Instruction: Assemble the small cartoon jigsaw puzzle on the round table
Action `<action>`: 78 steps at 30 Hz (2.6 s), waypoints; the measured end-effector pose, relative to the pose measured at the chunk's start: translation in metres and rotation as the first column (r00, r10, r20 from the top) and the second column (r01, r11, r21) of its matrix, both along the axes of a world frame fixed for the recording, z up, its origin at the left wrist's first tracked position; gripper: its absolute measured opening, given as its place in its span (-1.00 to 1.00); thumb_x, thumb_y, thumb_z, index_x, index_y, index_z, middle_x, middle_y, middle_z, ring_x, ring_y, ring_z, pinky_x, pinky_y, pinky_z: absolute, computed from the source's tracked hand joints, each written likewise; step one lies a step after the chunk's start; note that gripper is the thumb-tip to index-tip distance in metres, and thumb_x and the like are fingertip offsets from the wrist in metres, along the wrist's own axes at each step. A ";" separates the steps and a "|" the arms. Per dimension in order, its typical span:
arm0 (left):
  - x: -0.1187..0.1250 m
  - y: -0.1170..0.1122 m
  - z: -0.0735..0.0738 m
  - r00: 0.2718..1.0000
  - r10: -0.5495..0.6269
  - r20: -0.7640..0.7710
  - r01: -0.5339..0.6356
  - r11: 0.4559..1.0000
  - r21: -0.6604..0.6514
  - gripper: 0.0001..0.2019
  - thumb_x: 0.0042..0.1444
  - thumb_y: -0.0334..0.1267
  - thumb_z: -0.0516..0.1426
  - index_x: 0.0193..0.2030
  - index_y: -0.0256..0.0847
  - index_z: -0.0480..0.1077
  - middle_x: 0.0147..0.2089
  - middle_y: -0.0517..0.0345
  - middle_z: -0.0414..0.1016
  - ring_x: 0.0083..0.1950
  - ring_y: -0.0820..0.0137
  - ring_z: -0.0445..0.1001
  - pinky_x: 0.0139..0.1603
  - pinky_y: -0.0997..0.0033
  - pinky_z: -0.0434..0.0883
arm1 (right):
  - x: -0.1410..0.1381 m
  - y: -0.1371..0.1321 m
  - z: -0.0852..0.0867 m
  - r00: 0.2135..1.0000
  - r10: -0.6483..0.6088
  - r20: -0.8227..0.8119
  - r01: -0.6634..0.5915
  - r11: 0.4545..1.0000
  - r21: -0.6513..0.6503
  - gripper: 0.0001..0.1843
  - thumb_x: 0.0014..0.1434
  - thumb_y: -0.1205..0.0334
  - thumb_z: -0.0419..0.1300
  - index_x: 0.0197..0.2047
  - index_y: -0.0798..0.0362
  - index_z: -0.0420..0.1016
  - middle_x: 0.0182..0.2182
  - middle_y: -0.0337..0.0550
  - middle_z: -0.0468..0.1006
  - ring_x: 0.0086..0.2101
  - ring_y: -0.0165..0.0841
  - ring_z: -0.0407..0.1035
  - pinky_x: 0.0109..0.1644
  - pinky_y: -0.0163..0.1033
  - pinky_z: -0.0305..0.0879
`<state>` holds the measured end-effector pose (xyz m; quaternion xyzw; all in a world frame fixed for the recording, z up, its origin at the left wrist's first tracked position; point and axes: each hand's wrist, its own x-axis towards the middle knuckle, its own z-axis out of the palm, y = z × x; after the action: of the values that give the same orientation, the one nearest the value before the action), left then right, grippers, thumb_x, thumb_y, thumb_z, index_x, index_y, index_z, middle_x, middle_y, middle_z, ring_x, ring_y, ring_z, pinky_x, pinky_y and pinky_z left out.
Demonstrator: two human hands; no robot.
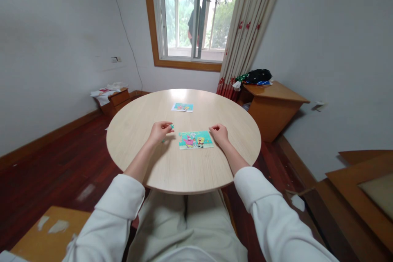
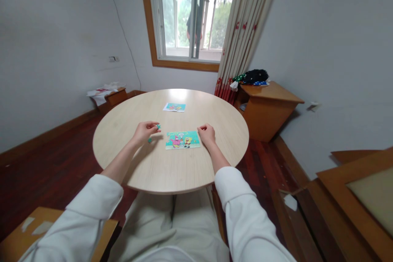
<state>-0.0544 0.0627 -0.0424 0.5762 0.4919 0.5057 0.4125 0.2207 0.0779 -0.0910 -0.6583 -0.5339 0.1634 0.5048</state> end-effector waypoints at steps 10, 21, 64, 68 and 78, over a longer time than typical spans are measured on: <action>0.006 -0.001 0.010 0.942 0.024 0.335 -0.006 0.998 -0.055 -0.75 -0.11 -0.39 0.23 -0.23 -0.41 0.42 -0.50 0.18 0.43 -0.35 0.38 0.53 0.02 0.16 0.41 | -0.001 -0.001 0.000 1.000 0.007 0.000 -0.007 1.000 0.002 -0.86 -0.15 0.17 0.18 -0.56 0.07 0.38 -0.57 -0.21 0.46 -0.47 -0.38 0.30 -0.33 -0.28 0.22; 0.010 -0.003 0.017 0.954 0.034 0.296 -0.011 0.997 -0.079 -0.80 -0.18 -0.35 0.26 -0.40 -0.37 0.37 -0.57 0.19 0.42 -0.48 0.44 0.48 -0.19 0.26 0.46 | 0.000 0.002 -0.004 1.000 -0.005 0.000 0.005 1.000 0.017 -0.83 -0.17 0.14 0.19 -0.57 0.07 0.39 -0.59 -0.23 0.44 -0.50 -0.39 0.28 -0.36 -0.28 0.18; 0.018 0.013 -0.017 0.923 -0.126 -0.363 0.004 0.948 -0.319 -0.89 -0.22 -0.35 0.27 -0.56 -0.34 0.44 -0.77 0.26 0.28 -0.69 0.60 0.16 -0.65 0.57 0.07 | -0.002 0.004 -0.007 1.000 0.015 0.008 -0.015 1.000 0.022 -0.83 -0.18 0.14 0.18 -0.58 0.07 0.37 -0.57 -0.22 0.45 -0.50 -0.39 0.28 -0.35 -0.28 0.19; 0.019 0.014 -0.016 0.920 -0.114 -0.374 -0.012 0.948 -0.319 -0.85 -0.27 -0.31 0.30 -0.58 -0.34 0.44 -0.77 0.25 0.28 -0.69 0.58 0.16 -0.63 0.56 0.07 | -0.003 0.001 -0.005 1.000 0.016 0.006 -0.016 1.000 0.022 -0.84 -0.18 0.15 0.18 -0.58 0.07 0.38 -0.58 -0.23 0.45 -0.50 -0.39 0.28 -0.36 -0.28 0.19; 0.021 0.023 -0.012 0.882 -0.163 -0.443 -0.032 0.916 -0.400 -0.87 -0.27 -0.37 0.28 -0.66 -0.32 0.40 -0.76 0.22 0.30 -0.71 0.58 0.17 -0.61 0.53 0.15 | -0.004 0.001 -0.007 1.000 0.015 0.024 -0.015 1.000 0.016 -0.84 -0.18 0.15 0.17 -0.57 0.07 0.38 -0.56 -0.23 0.44 -0.50 -0.40 0.27 -0.36 -0.29 0.17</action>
<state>-0.0338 0.0852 -0.0541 0.6019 0.6484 0.2274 0.4069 0.2164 0.0788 -0.0977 -0.6522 -0.5461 0.1548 0.5024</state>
